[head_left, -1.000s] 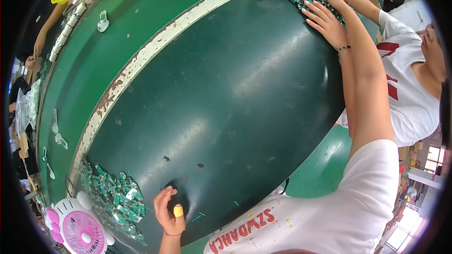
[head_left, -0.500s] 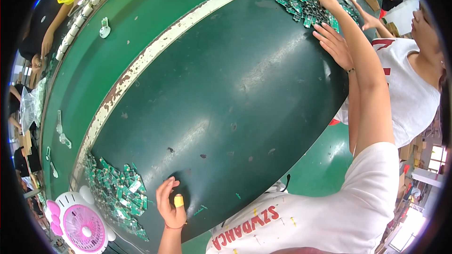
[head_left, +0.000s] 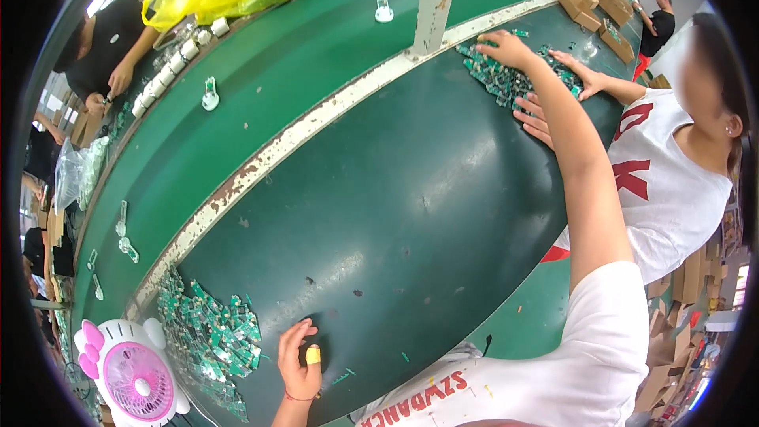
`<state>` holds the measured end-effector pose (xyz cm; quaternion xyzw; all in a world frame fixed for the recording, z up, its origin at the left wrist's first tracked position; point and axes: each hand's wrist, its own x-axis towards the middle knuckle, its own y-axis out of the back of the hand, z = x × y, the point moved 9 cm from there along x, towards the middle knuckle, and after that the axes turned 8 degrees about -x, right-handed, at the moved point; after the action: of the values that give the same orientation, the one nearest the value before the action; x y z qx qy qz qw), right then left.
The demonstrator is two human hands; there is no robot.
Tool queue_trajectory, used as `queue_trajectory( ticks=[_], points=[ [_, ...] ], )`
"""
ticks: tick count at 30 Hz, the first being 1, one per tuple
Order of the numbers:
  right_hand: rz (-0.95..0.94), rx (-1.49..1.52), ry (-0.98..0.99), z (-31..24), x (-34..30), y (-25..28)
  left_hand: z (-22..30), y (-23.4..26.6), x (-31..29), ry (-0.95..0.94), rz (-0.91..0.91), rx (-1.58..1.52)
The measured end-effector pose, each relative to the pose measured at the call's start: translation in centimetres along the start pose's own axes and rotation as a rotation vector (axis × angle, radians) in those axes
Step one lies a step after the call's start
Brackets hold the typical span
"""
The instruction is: The person assembles small electronic components and circuit boards into plastic housings by hand, working on a production line.
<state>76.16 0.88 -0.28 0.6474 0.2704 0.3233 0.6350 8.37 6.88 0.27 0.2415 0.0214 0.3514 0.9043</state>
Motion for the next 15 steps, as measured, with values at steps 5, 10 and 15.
queue_trajectory(
  ticks=[5, 10, 15],
  points=[
    [0.009, -0.301, -0.084, -4.9, -3.2, 1.3, -0.6, 0.4, -1.7, 0.045, 0.028, -0.073],
    [0.473, -0.268, 0.253, -16.9, -9.1, 6.3, -0.5, 0.6, -1.6, -0.081, 0.001, -0.161],
    [0.269, 0.309, 0.741, -34.4, -23.5, 6.9, -1.0, 2.4, -1.6, -0.148, 0.154, -0.241]
  ],
)
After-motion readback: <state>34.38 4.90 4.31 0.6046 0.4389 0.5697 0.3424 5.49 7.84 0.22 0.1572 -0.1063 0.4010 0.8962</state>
